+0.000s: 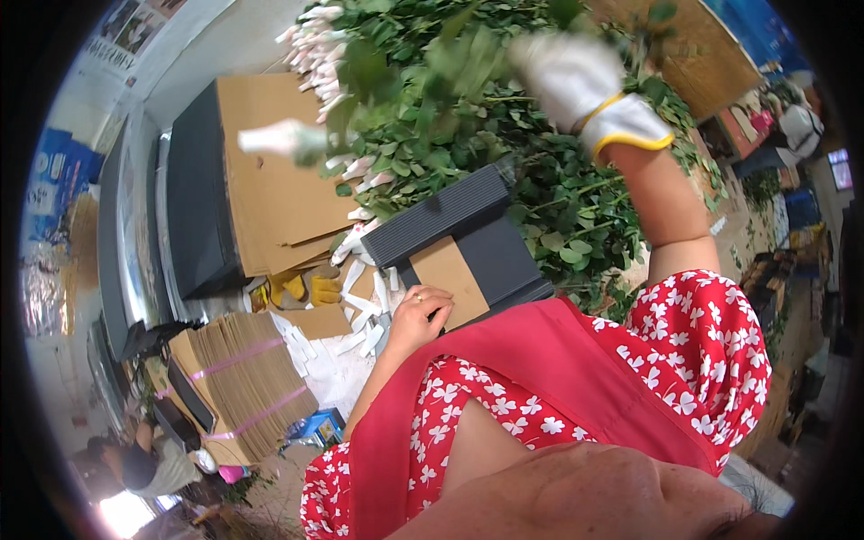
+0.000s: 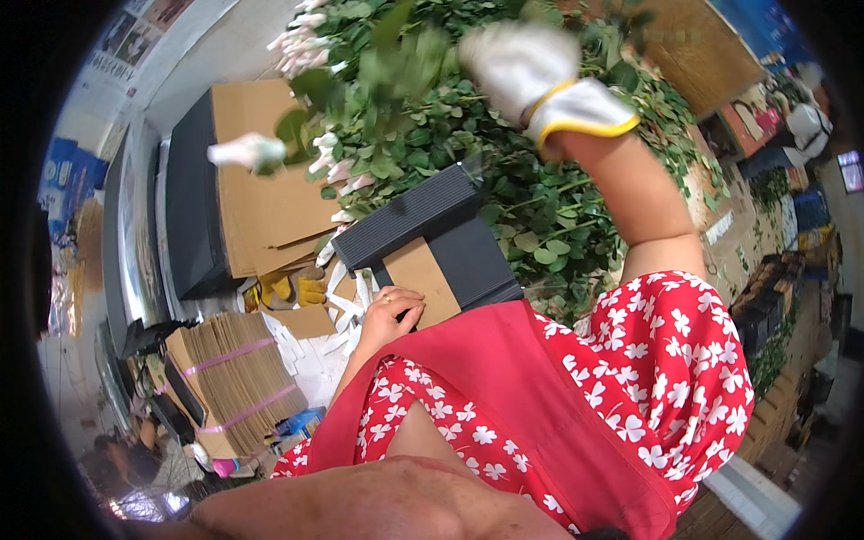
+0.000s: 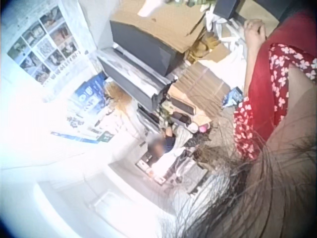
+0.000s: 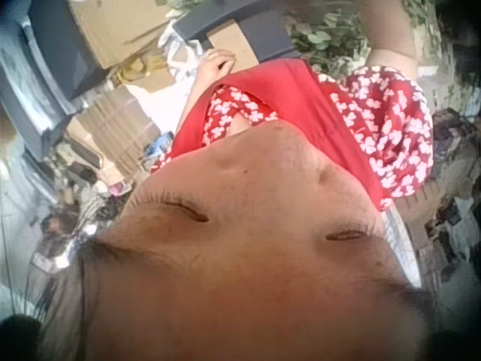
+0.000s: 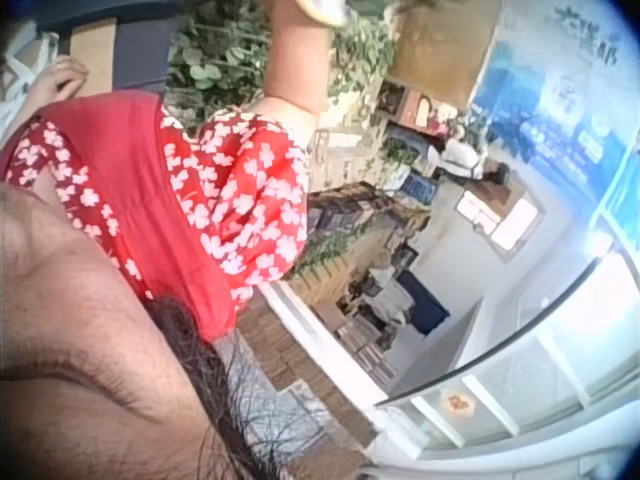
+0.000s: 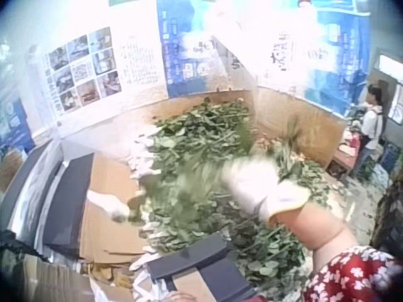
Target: The person arranges pink roses and green leaves into a black rectangular container. They place the flowers and leaves into the container, adjust their positions, and then wrap the arrangement in clear plastic film.
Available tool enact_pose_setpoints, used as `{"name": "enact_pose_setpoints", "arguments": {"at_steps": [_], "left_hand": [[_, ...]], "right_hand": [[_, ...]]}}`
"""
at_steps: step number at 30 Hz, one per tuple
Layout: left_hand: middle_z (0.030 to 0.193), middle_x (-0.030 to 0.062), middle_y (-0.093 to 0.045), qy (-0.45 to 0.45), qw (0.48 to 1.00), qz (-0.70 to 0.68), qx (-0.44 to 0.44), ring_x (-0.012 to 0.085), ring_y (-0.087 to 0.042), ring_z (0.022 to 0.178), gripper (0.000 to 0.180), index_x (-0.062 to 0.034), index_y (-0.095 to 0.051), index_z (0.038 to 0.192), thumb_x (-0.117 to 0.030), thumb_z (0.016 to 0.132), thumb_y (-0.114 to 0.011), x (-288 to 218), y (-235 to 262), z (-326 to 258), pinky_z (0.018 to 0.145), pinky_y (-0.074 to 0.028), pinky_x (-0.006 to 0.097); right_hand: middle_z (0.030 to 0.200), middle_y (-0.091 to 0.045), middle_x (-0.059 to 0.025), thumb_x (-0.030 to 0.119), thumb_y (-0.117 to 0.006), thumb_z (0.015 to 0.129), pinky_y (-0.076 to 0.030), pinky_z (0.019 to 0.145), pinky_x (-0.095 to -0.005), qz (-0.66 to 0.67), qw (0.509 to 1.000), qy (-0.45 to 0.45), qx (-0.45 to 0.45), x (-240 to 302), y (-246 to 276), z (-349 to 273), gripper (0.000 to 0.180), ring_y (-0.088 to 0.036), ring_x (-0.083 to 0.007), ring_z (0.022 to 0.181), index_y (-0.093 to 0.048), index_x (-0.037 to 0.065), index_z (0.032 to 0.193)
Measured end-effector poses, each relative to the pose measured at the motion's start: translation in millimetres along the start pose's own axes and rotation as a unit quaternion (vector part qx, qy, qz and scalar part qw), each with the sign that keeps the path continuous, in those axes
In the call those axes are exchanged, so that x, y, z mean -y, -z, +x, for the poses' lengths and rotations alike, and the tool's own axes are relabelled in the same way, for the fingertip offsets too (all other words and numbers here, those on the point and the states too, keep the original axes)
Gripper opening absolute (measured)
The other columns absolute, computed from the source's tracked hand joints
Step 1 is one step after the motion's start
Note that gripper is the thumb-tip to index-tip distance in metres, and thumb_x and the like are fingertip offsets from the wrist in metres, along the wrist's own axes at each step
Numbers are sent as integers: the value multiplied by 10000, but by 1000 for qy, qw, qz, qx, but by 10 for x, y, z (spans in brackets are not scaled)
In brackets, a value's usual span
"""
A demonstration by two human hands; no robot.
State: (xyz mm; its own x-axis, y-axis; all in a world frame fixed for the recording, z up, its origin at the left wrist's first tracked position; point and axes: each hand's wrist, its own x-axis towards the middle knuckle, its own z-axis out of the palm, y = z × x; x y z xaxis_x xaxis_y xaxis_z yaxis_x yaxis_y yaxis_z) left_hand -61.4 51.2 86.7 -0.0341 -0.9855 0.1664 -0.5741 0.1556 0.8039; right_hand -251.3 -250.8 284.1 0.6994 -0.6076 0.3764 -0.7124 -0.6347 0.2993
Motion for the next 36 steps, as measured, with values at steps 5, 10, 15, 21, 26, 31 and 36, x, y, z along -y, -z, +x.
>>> {"name": "enact_pose_setpoints", "arguments": {"at_steps": [5,10,15,21,26,31,36], "left_hand": [[921,77,-716,-6,999,-5,32,259,-643,913,31,-27,-706,818,-51,798,-705,-28,30,96,847,-495,347],[944,89,-732,30,999,-10,30,257,-655,945,68,-20,-732,844,-63,791,-725,31,42,14,851,-517,354],[940,62,-723,-18,1000,-11,21,243,-658,893,38,-44,-718,827,-62,794,-721,73,16,36,823,-511,336],[1033,81,-719,44,992,-52,109,261,-672,988,206,-51,-711,1017,-87,815,-724,16,382,43,909,-526,342],[1288,203,-581,138,916,-362,-101,307,-580,1198,545,84,-407,1401,-255,997,-548,94,1187,957,1041,-464,424],[1483,152,-328,70,696,-706,-114,325,-432,1332,847,-194,-172,1527,-621,890,-532,1051,1200,1796,1099,-375,594],[1378,131,-443,194,757,-603,-159,283,-524,1227,434,-116,-350,1418,-302,1039,-446,732,1496,2339,1012,-490,534]], "right_hand": [[998,-704,-140,153,-632,808,-580,707,-404,89,919,267,276,434,-1777,-871,302,-696,-272,808,-685,96,1100],[964,-687,-182,201,-560,876,-570,660,-429,240,891,133,360,296,-1419,-337,322,-672,-347,731,-659,77,1157],[1082,-672,-161,126,-572,860,-549,821,-442,193,980,39,21,480,-1084,149,373,-658,-333,983,-609,124,1230],[1004,-693,-159,119,-579,827,-564,779,-419,114,977,72,164,262,-1320,665,271,-678,-342,932,-654,93,1086],[944,-657,-190,147,-597,859,-528,752,-448,203,976,82,0,15,-430,716,233,-629,-395,875,-627,75,1079],[1103,-651,-185,102,-578,851,-536,836,-432,145,966,117,180,292,-918,606,356,-644,-344,984,-614,129,1204],[1301,-565,-213,279,-739,800,-479,995,-435,351,925,115,-83,772,-256,686,673,-580,-387,1158,-463,95,1385]]}}
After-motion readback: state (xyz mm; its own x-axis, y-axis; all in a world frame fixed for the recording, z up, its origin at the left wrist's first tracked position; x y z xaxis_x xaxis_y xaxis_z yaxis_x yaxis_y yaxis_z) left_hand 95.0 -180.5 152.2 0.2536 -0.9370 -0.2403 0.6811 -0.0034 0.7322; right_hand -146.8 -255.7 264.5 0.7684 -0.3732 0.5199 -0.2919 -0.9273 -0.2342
